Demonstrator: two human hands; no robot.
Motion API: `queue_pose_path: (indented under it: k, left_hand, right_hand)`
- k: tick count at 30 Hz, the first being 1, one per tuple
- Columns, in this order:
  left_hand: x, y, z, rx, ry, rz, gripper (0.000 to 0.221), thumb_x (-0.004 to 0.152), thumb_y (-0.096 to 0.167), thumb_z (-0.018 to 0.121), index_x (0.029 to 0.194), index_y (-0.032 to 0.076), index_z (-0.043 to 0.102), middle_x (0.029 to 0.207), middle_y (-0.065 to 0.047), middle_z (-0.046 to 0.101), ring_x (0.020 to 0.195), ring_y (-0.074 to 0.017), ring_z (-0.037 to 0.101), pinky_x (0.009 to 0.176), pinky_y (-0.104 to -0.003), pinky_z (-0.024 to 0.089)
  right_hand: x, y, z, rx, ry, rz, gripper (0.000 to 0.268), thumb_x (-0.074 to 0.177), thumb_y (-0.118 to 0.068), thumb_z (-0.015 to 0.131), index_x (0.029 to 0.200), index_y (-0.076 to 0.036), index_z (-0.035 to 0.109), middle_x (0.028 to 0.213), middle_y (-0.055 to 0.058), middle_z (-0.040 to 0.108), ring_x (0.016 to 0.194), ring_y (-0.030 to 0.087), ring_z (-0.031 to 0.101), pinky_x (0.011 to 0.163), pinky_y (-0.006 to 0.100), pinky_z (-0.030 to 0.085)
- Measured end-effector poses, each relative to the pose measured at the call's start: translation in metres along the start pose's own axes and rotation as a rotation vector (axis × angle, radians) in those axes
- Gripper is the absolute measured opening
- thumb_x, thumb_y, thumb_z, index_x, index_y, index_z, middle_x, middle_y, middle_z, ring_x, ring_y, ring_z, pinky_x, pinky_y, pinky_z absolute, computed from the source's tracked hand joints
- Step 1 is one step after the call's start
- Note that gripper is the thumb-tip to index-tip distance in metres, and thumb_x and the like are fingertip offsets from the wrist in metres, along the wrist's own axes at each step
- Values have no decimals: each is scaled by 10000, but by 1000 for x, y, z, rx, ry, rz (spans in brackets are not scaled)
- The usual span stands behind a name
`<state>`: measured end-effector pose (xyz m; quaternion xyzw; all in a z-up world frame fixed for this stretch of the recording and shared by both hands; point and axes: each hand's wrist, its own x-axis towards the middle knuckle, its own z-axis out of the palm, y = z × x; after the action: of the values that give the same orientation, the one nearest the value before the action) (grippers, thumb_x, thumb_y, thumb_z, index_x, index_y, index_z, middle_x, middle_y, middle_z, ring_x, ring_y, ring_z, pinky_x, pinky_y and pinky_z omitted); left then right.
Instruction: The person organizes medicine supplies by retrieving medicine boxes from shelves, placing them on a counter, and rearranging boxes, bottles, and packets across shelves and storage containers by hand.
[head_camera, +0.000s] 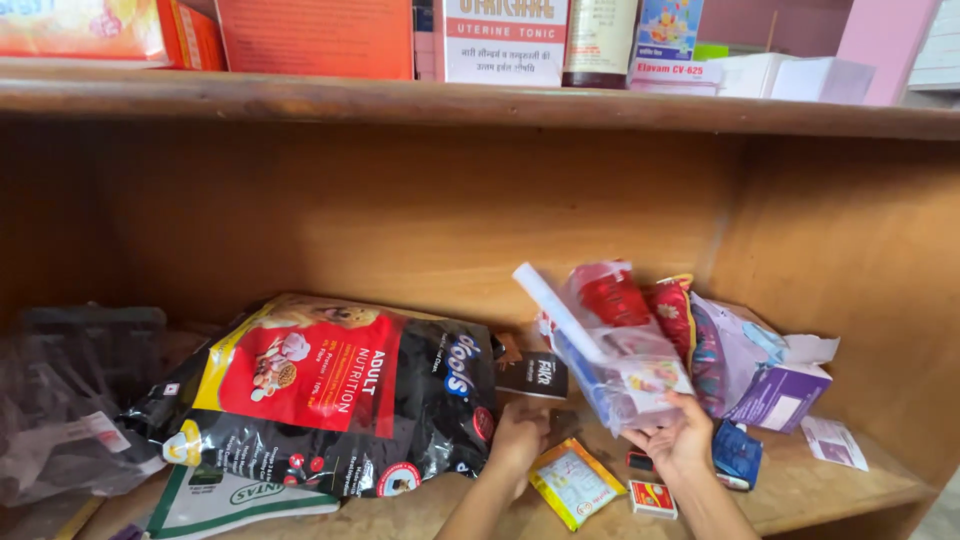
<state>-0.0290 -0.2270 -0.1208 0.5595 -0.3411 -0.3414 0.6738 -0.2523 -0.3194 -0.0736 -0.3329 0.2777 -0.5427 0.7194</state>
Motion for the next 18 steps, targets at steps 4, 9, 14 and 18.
queue_pose_path:
  k: [4, 9, 14, 18]
  left_hand:
    - [-27, 72, 9, -242, -155, -196, 699, 908, 352, 611, 1537, 254, 321, 1424, -54, 570, 1253, -239, 569, 1015, -446, 468]
    - [-61, 141, 16, -247, -270, -272, 931, 873, 530, 616, 1614, 372, 76, 1537, -11, 429, 1356, -292, 500, 1032, -555, 418]
    - [-30, 91, 2, -583, -332, -29, 799, 836, 426, 713, 1502, 149, 369, 1412, -138, 601, 1287, -305, 604, 968, -493, 573]
    - [-2, 56, -24, -449, -212, -21, 653, 870, 394, 710, 1406, 53, 558, 1332, -148, 676, 1218, -287, 649, 945, -401, 570]
  right_hand:
    - [-12, -6, 15, 214, -132, -18, 700, 724, -359, 644, 1390, -166, 545, 1338, 123, 645, 1221, 389, 604, 1010, 693, 427]
    - [-13, 21, 12, 314, -204, 25, 708, 738, -391, 624, 1386, -120, 540, 1327, 145, 642, 1193, 383, 601, 998, 638, 453]
    - [-24, 37, 14, 82, -555, 206, 631, 771, -289, 630, 1334, -18, 539, 1261, 208, 679, 1142, 378, 652, 934, 563, 525]
    - [-46, 25, 44, -258, -577, 304, 626, 724, -131, 659, 1332, -28, 555, 1223, 184, 726, 1133, 333, 704, 985, 535, 552]
